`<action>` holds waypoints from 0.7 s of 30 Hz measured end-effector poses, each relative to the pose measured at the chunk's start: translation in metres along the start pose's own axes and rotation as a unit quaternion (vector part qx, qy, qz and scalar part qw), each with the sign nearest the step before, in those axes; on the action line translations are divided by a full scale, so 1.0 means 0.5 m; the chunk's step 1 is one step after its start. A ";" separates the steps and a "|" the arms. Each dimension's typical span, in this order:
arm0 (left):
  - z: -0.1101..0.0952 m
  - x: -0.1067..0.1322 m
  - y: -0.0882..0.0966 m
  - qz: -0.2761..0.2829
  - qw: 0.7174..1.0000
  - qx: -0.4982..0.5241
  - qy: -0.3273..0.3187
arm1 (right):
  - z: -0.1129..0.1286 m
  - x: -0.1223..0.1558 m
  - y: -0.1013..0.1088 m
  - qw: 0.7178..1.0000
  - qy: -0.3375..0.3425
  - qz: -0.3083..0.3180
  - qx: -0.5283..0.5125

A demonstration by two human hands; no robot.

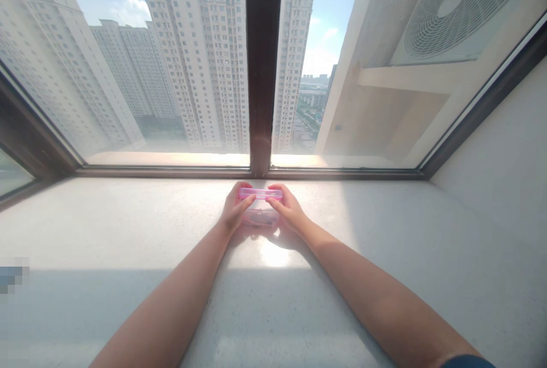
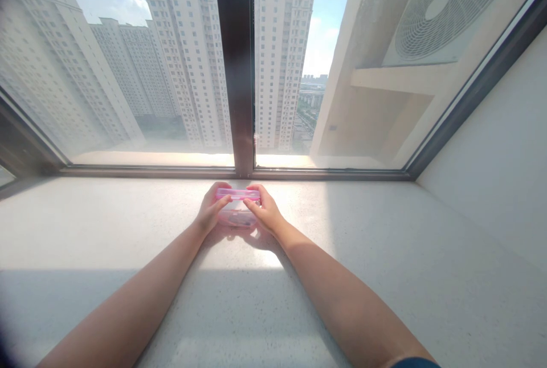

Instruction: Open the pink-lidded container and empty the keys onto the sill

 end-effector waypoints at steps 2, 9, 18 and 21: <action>0.000 0.000 -0.001 0.001 1.000 0.000 0.000 | 0.000 0.001 0.001 1.000 0.000 -0.001 -0.007; -0.001 -0.001 -0.003 0.024 0.999 0.044 -0.018 | -0.001 0.002 -0.002 0.999 -0.003 0.005 -0.032; 0.001 -0.002 -0.004 0.052 0.994 0.087 -0.027 | 0.001 0.003 -0.002 0.999 0.006 0.029 -0.028; 0.009 -0.003 -0.005 0.051 0.993 0.107 -0.023 | 0.002 0.003 -0.001 0.999 0.009 0.039 -0.031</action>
Point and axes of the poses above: each hand's wrist, its own x-axis away from the middle knuckle, its own y-axis out of the back of the hand, z = x × y, the point moved 8 cm from there along -x, towards the middle knuckle, and after that the axes turned 14 degrees about z, right-handed, at the moved point
